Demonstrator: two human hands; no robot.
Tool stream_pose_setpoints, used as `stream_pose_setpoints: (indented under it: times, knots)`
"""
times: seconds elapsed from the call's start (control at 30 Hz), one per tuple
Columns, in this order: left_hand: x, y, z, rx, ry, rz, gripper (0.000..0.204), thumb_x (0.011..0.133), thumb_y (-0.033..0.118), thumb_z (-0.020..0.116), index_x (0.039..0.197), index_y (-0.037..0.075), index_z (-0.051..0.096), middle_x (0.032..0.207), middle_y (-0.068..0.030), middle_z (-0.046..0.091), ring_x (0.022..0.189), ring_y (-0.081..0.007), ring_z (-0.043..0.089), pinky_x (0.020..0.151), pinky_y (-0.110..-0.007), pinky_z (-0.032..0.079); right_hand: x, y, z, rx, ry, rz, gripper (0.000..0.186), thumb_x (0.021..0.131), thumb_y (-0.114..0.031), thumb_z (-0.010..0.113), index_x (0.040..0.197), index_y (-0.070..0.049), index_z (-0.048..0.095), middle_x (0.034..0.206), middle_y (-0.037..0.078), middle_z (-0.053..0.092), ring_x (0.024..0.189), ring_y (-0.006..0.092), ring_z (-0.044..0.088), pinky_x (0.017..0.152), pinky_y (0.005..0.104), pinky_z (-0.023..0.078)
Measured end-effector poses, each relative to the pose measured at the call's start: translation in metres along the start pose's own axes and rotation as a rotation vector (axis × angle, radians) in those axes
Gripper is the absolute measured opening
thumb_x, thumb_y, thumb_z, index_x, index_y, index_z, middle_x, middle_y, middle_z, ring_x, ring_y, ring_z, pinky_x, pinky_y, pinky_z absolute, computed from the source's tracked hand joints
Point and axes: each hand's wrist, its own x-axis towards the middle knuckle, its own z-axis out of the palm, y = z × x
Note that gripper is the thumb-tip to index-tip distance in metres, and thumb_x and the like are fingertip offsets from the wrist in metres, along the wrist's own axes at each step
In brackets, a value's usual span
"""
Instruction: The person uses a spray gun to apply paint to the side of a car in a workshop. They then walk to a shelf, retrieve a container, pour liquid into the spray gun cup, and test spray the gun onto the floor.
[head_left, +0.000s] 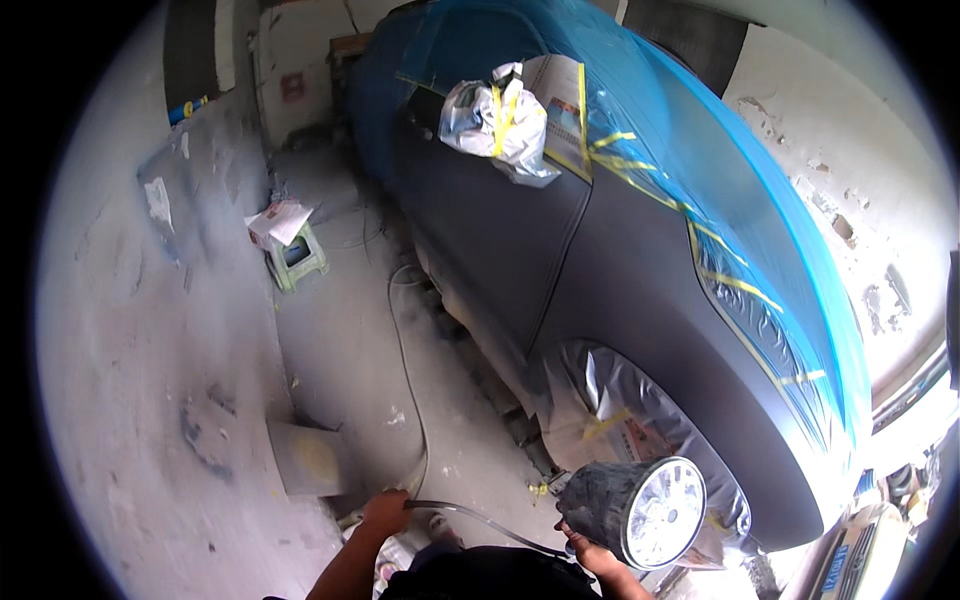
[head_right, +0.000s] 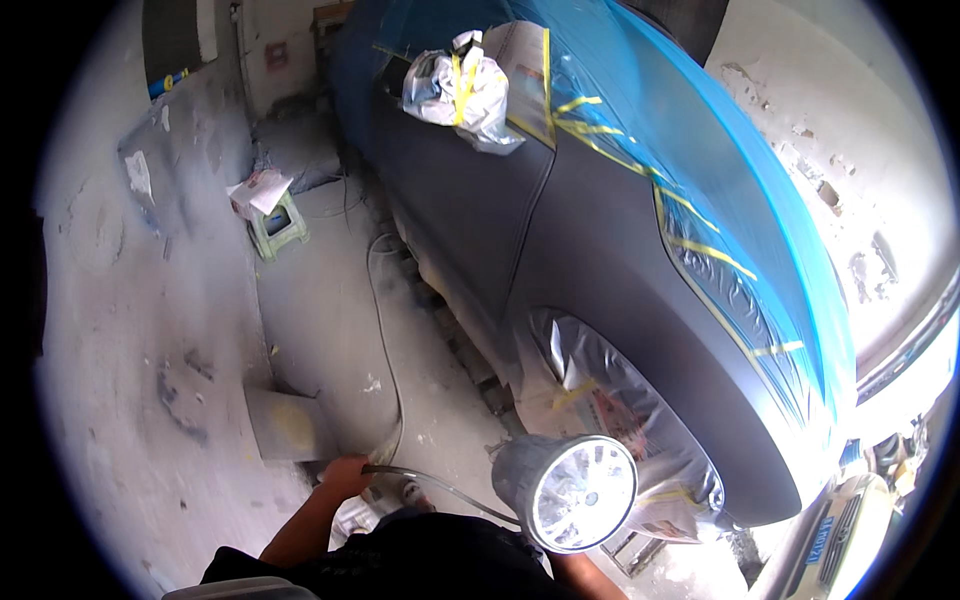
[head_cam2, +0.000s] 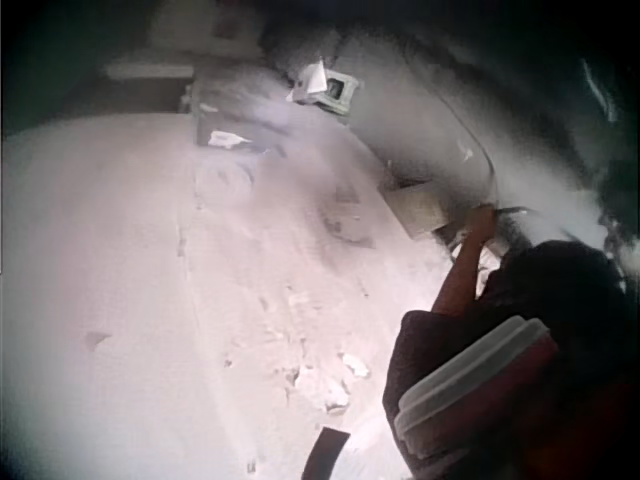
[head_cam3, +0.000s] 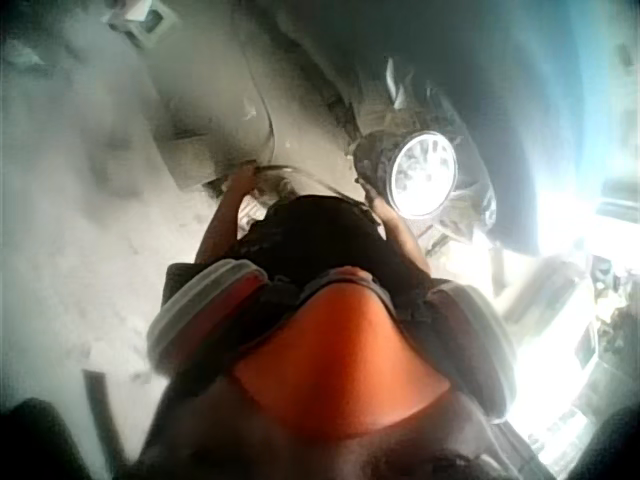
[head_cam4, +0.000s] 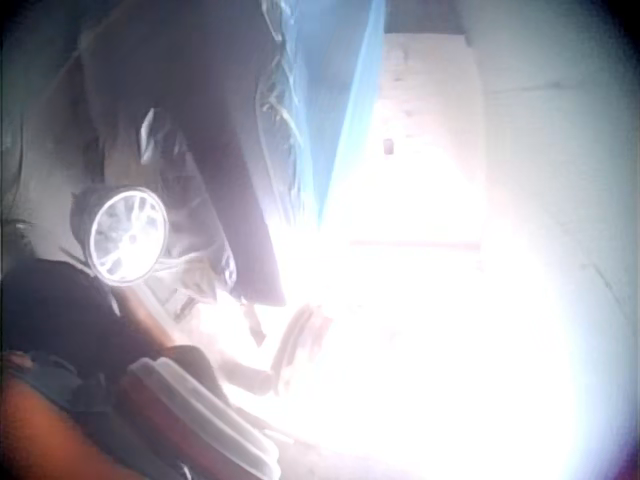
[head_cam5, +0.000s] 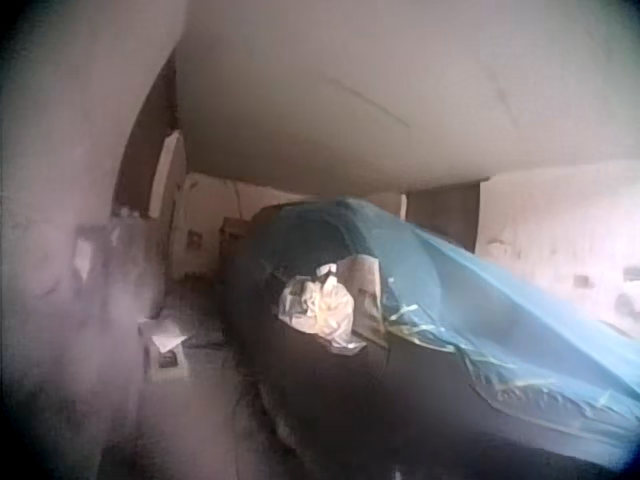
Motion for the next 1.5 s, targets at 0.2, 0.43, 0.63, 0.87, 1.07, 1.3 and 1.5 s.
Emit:
stream_pose_setpoints:
  times: [0.2, 0.43, 0.63, 0.87, 1.07, 1.3, 1.5]
  knots:
    - [0.061, -0.030, -0.078, 0.099, 0.219, -0.011, 0.035, 0.070, 0.041, 0.069, 0.083, 0.009, 0.064, 0.090, -0.0137, 0.063, 0.087, -0.0328, 0.060, 0.079, -0.049, 0.045, 0.065, 0.118, 0.068, 0.130, -0.066, 0.008, 0.028, 0.097, -0.020, 0.042, 0.116, -0.008, 0.058, 0.115, 0.012, 0.059, 0.105, 0.0228, 0.055, 0.093, 0.0315, 0.040]
    - [0.127, -0.090, -0.136, 0.064, 0.512, -0.186, 0.030, 0.064, 0.026, 0.077, 0.081, 0.007, 0.062, 0.092, -0.0127, 0.057, 0.097, -0.0351, 0.050, 0.082, -0.047, 0.042, 0.123, -0.003, 0.018, 0.094, 0.122, 0.129, 0.028, 0.094, -0.018, 0.044, 0.117, -0.007, 0.057, 0.115, 0.013, 0.058, 0.105, 0.0250, 0.055, 0.093, 0.0330, 0.040]
    - [0.197, -0.124, -0.189, 0.046, 0.641, -0.216, 0.027, 0.069, 0.019, 0.075, 0.071, 0.004, 0.053, 0.082, -0.0158, 0.053, 0.083, -0.0386, 0.050, 0.071, -0.049, 0.041, 0.237, -0.010, 0.002, 0.072, 0.182, 0.136, 0.030, 0.091, -0.017, 0.047, 0.118, -0.006, 0.056, 0.115, 0.014, 0.057, 0.105, 0.0269, 0.054, 0.093, 0.0343, 0.040]
    - [0.252, -0.157, -0.248, 0.018, 0.860, -0.283, 0.017, 0.075, 0.011, 0.068, 0.076, 0.002, 0.054, 0.084, -0.0157, 0.054, 0.084, -0.0368, 0.049, 0.073, -0.047, 0.041, 0.366, -0.048, 0.045, 0.079, -0.028, -0.042, 0.032, 0.088, -0.015, 0.050, 0.118, -0.005, 0.055, 0.115, 0.015, 0.057, 0.106, 0.0290, 0.054, 0.093, 0.0358, 0.040]
    - [0.323, -0.201, -0.288, -0.113, 0.952, -0.374, 0.045, 0.074, 0.020, 0.075, 0.110, 0.000, 0.056, 0.117, -0.0211, 0.050, 0.110, -0.0377, 0.046, 0.094, -0.044, 0.039, 0.461, -0.093, 0.117, 0.076, -0.171, -0.148, 0.035, 0.085, -0.014, 0.052, 0.119, -0.004, 0.053, 0.115, 0.016, 0.056, 0.106, 0.0309, 0.053, 0.093, 0.0371, 0.040]
    - [0.436, -0.330, -0.337, -0.140, 0.958, -0.224, 0.043, 0.080, 0.020, 0.070, 0.115, 0.002, 0.051, 0.130, -0.0266, 0.039, 0.121, -0.0423, 0.038, 0.098, -0.048, 0.036, 0.579, -0.163, 0.247, 0.124, -0.246, -0.279, 0.039, 0.082, -0.012, 0.055, 0.119, -0.003, 0.052, 0.116, 0.018, 0.055, 0.106, 0.0331, 0.053, 0.093, 0.0387, 0.040]
    - [0.536, -0.408, -0.391, -0.138, 0.861, -0.124, 0.047, 0.085, 0.025, 0.066, 0.122, 0.004, 0.044, 0.133, -0.0296, 0.033, 0.122, -0.0455, 0.036, 0.096, -0.050, 0.037, 0.666, -0.242, 0.322, 0.240, -0.267, -0.418, 0.042, 0.079, -0.011, 0.058, 0.120, -0.002, 0.051, 0.116, 0.019, 0.055, 0.106, 0.0350, 0.052, 0.093, 0.0400, 0.040]
